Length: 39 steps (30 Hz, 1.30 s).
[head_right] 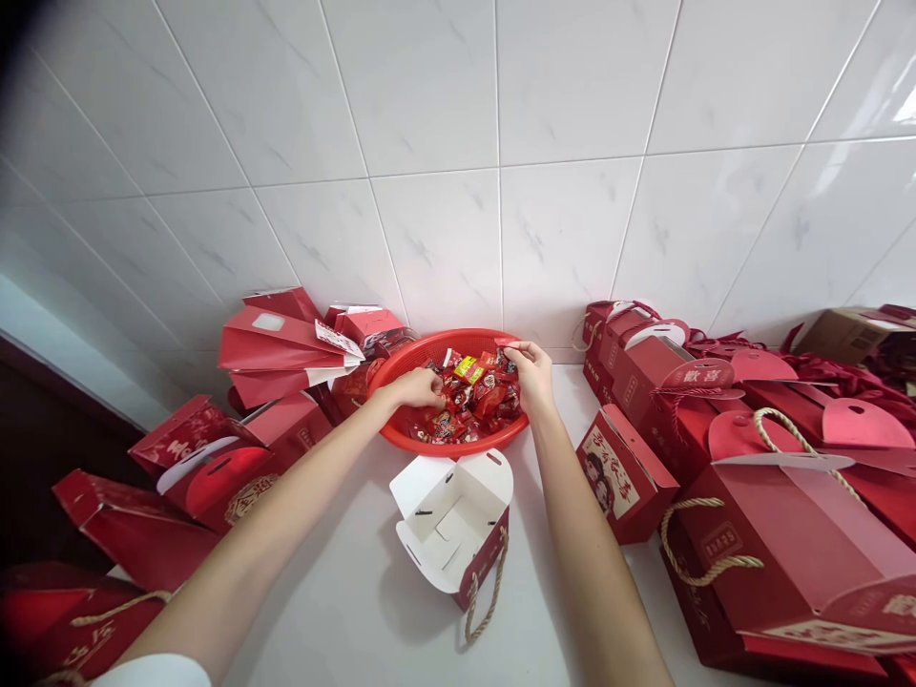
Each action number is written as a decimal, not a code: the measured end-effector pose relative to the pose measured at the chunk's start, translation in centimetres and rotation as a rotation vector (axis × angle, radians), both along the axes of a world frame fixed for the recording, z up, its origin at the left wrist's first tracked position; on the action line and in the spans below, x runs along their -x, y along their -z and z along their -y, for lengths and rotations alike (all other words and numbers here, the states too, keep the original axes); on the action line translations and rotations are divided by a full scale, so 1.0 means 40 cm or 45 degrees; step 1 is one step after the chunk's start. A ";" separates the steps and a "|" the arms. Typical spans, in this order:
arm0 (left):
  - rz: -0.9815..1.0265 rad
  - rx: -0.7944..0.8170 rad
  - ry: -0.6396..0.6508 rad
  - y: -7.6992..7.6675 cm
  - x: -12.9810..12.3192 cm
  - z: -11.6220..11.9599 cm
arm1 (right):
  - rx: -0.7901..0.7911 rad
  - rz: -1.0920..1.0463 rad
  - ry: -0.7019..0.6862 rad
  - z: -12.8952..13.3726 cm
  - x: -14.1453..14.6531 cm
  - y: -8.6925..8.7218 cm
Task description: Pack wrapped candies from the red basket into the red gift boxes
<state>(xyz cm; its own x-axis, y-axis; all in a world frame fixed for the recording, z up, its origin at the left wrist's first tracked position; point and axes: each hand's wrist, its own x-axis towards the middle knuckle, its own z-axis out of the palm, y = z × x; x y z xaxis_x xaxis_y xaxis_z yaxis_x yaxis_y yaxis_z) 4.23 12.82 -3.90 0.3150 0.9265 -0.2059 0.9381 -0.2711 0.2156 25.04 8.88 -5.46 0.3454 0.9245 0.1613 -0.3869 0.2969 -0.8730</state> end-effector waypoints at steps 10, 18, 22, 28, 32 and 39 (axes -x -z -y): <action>0.455 0.217 0.221 -0.034 -0.002 0.079 | -0.017 0.032 0.004 -0.008 -0.004 0.007; 0.436 0.122 0.209 -0.002 0.008 0.096 | 0.000 0.034 -0.003 0.002 0.000 -0.002; 0.620 -0.077 0.115 0.006 0.036 0.083 | -0.017 0.085 -0.008 0.014 0.003 -0.018; 1.051 0.044 0.168 0.015 0.056 0.104 | -0.053 0.110 -0.120 0.050 0.007 -0.063; 1.180 0.137 0.143 -0.001 0.049 0.140 | -0.113 0.157 -0.226 0.086 0.004 -0.101; 1.206 0.331 0.354 -0.071 0.051 0.247 | -0.203 0.361 -0.403 0.157 -0.008 -0.163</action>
<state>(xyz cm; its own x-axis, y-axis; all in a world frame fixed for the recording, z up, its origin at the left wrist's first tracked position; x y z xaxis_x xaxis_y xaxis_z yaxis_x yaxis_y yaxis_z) 2.19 2.95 -1.05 0.6498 0.7581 0.0553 0.2629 -0.2924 0.9194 25.37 2.61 1.07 -0.0290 0.9335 0.3574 -0.2323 0.3415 -0.9107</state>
